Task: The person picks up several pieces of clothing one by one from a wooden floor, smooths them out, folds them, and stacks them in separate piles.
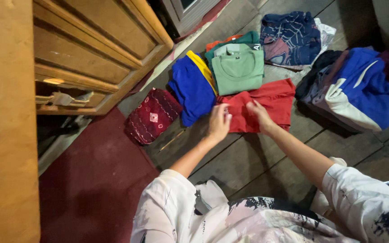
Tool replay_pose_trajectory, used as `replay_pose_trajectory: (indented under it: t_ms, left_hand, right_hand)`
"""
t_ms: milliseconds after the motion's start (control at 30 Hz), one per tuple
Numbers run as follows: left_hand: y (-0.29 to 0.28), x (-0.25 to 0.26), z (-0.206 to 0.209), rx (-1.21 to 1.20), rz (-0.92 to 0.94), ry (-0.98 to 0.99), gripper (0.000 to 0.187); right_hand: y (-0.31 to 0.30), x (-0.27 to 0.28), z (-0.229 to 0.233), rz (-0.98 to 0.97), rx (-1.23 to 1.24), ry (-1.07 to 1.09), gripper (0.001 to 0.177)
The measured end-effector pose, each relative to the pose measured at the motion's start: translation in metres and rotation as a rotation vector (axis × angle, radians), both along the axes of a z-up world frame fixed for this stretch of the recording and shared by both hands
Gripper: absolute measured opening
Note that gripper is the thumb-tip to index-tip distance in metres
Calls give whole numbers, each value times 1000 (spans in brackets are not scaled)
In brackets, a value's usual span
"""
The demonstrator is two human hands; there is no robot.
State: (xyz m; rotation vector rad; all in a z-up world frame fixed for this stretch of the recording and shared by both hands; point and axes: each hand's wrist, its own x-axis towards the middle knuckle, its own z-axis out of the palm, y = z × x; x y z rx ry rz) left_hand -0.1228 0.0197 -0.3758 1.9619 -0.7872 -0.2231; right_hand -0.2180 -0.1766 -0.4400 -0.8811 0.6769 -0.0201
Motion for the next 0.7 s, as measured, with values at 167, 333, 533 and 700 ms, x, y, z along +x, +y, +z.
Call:
replay_pose_trajectory:
  t_ms: [167, 333, 533, 700]
  left_hand:
    - [11, 16, -73, 244, 313, 232, 62]
    - [0, 31, -87, 461, 281, 262, 89]
    - [-23, 14, -67, 153, 300, 962, 46]
    - [-6, -13, -62, -167, -51, 737, 29]
  right_hand:
    - [1, 3, -5, 69, -547, -122, 57]
    - [30, -7, 66, 67, -1557, 2, 64]
    - [78, -25, 83, 187, -1575, -324, 107]
    - [70, -77, 5, 132, -840, -11, 77]
